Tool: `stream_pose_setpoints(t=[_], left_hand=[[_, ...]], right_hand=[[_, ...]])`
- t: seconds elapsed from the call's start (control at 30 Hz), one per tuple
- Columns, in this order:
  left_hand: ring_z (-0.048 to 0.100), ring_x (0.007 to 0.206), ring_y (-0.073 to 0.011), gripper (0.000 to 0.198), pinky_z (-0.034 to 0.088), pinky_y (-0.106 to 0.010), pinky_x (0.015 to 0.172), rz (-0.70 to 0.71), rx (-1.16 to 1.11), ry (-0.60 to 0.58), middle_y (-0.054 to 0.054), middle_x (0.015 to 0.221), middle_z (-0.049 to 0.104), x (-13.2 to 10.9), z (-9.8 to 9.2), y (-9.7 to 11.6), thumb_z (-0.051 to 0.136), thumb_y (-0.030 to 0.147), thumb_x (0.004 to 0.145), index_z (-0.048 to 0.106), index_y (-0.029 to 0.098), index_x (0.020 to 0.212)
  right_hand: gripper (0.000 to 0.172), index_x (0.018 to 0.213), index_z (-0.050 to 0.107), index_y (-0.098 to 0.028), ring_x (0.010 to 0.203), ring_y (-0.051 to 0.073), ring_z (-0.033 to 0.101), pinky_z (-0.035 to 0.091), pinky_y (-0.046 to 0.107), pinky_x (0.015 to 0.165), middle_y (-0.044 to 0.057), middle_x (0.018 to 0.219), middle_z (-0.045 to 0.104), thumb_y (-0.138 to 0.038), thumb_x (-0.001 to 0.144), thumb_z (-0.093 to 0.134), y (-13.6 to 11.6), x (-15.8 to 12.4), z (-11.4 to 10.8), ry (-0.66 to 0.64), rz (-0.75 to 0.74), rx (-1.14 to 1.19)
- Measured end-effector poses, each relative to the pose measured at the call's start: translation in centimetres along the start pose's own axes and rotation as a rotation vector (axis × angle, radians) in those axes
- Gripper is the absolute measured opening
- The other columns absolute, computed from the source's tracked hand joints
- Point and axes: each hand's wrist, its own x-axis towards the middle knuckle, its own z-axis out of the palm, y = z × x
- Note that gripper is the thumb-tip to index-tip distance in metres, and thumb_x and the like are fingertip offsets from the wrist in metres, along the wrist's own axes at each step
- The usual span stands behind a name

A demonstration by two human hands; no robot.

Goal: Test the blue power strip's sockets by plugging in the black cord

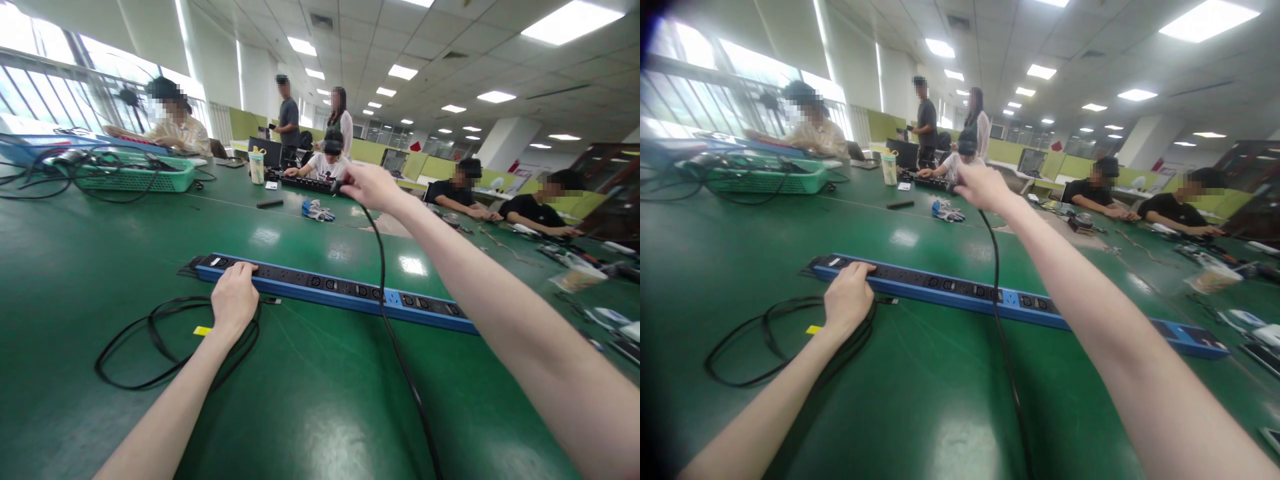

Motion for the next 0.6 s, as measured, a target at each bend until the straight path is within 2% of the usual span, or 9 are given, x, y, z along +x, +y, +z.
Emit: stream_pose_setpoints(t=[0.13,0.27,0.37,0.6], left_hand=[[0.063,0.115,-0.0286,0.036,0.048,-0.04,0.1,0.001,-0.006,-0.002,-0.012,0.121,0.07,0.0,-0.1,0.0,0.046,0.01,0.095,0.068,0.02,0.121],[0.063,0.114,-0.0288,0.035,0.048,-0.04,0.098,0.008,0.009,0.001,-0.011,0.121,0.07,0.1,-0.2,0.1,0.046,0.01,0.095,0.067,0.021,0.121],[0.063,0.113,-0.029,0.035,0.048,-0.04,0.098,0.01,0.02,0.0,-0.011,0.121,0.07,0.1,-0.2,0.1,0.047,0.01,0.095,0.067,0.021,0.121],[0.063,0.114,-0.0291,0.035,0.048,-0.041,0.099,0.007,0.017,0.0,-0.011,0.121,0.07,0.0,-0.1,0.1,0.047,0.01,0.095,0.066,0.02,0.121]], right_hand=[[0.024,0.123,0.064,-0.018,0.102,0.025,0.069,0.046,0.031,0.082,0.011,0.112,0.074,-0.028,0.101,0.066,-7.0,-1.8,4.4,-0.206,-0.355,0.019],[0.016,0.117,0.066,-0.018,0.097,0.021,0.069,0.044,0.029,0.075,0.01,0.105,0.075,-0.014,0.104,0.057,-12.3,-3.3,7.7,-0.308,-0.63,0.002],[0.014,0.113,0.066,-0.017,0.101,0.02,0.066,0.045,0.028,0.072,0.01,0.105,0.075,-0.012,0.105,0.056,-13.9,-3.6,8.6,-0.299,-0.733,0.006],[0.011,0.113,0.063,-0.016,0.106,0.021,0.062,0.047,0.029,0.07,0.01,0.106,0.073,-0.014,0.107,0.053,-14.5,-3.2,9.3,-0.224,-0.789,0.014]])
